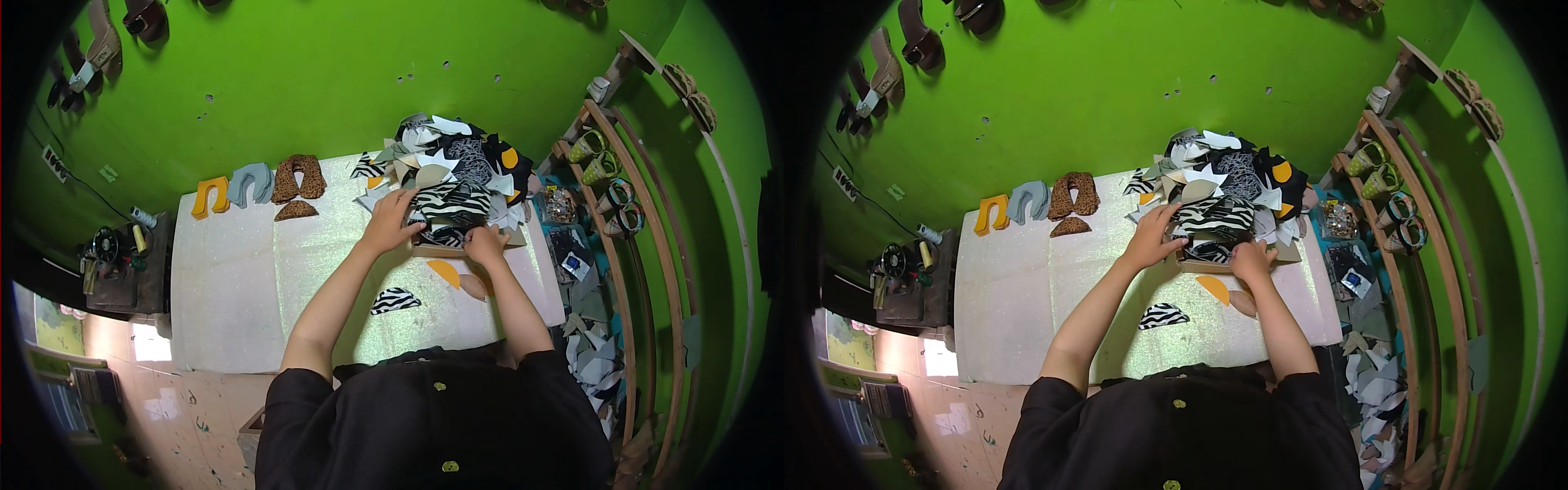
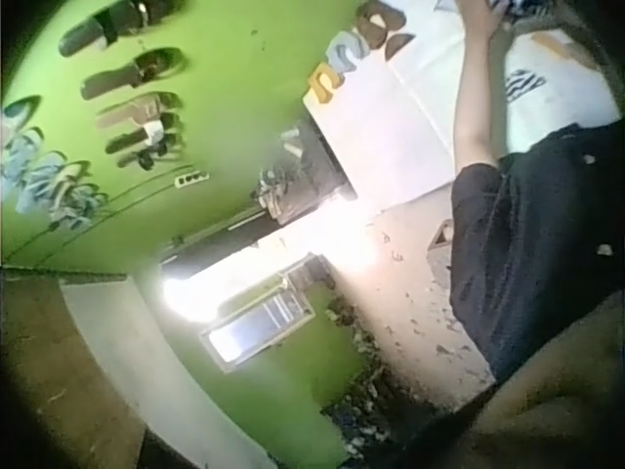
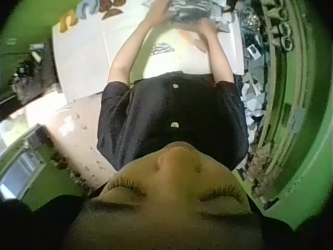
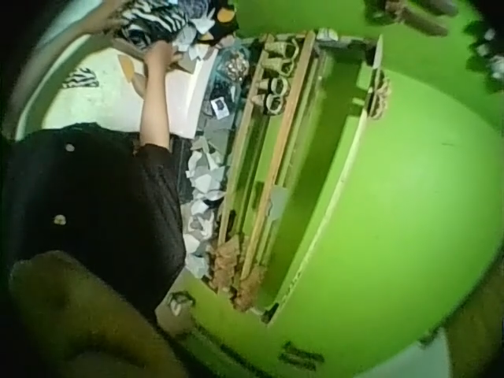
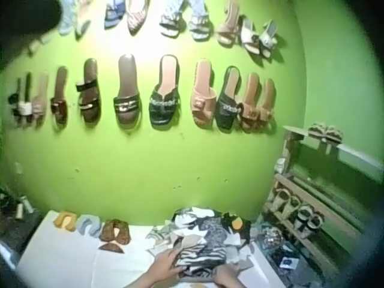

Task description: Sorting and organizing various patterned fabric components for shoe manufacturing into a box.

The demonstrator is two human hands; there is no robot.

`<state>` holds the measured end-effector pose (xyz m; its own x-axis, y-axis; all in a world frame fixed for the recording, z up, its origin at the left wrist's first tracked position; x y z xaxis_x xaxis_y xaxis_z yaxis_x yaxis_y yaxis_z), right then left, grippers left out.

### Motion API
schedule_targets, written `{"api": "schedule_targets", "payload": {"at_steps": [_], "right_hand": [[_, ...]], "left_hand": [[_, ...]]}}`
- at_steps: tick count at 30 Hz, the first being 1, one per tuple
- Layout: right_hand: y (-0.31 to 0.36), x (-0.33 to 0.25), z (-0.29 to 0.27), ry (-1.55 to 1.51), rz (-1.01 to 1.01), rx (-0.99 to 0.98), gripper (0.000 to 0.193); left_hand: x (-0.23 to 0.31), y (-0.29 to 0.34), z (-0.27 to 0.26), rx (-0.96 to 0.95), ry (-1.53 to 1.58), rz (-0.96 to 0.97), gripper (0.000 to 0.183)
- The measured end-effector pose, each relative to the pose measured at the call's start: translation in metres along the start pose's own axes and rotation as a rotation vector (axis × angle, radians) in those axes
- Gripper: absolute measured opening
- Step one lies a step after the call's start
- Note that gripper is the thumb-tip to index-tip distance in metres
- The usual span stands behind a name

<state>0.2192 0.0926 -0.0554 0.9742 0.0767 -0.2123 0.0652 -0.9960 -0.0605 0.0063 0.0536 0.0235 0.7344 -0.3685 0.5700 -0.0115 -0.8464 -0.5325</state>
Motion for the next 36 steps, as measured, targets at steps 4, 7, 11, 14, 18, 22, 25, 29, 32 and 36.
{"api": "schedule_targets", "payload": {"at_steps": [4,7,11,14,18,22,25,29,32,36], "right_hand": [[-0.001,0.001,0.003,-0.048,-0.022,0.006,0.022],[0.003,-0.012,0.001,0.094,-0.062,-0.019,0.027],[0.000,-0.012,0.016,0.069,-0.002,-0.160,0.034],[-0.009,0.003,0.032,0.138,0.014,-0.051,0.037],[-0.001,-0.005,0.026,0.060,0.032,-0.056,0.040],[-0.005,-0.007,0.033,0.144,0.062,-0.217,0.042],[-0.006,-0.006,0.033,0.166,0.094,-0.192,0.041],[-0.007,0.001,0.027,0.065,0.084,-0.032,0.037],[-0.001,-0.017,-0.016,0.038,0.012,0.078,0.032],[0.018,-0.038,-0.073,0.203,-0.096,0.170,0.032]], "left_hand": [[-0.004,0.010,-0.010,0.085,0.034,-0.017,0.067],[-0.008,0.017,-0.014,0.111,0.006,-0.033,0.067],[-0.011,0.023,-0.021,0.134,0.001,-0.090,0.064],[-0.019,0.034,-0.026,0.193,0.056,-0.114,0.064],[-0.036,0.065,-0.036,0.184,0.085,-0.174,0.063],[-0.063,0.105,-0.033,0.261,0.137,-0.301,0.059],[-0.068,0.131,-0.027,0.254,0.173,-0.362,0.057],[-0.062,0.150,-0.018,0.154,0.206,-0.404,0.053],[-0.061,0.171,-0.019,0.074,0.191,-0.415,0.054],[-0.061,0.195,-0.008,-0.032,0.115,-0.430,0.058]]}}
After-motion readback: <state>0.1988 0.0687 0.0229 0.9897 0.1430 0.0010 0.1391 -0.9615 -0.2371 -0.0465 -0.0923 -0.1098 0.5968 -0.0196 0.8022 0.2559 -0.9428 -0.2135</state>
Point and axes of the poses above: each hand's wrist, its own y-axis away from the middle knuckle, its own z-axis out of the palm, x = y × z, the point moved 10 cm from there along -y, towards the middle knuckle, and after that the axes turned 14 degrees about x, right-handed, at the moved point
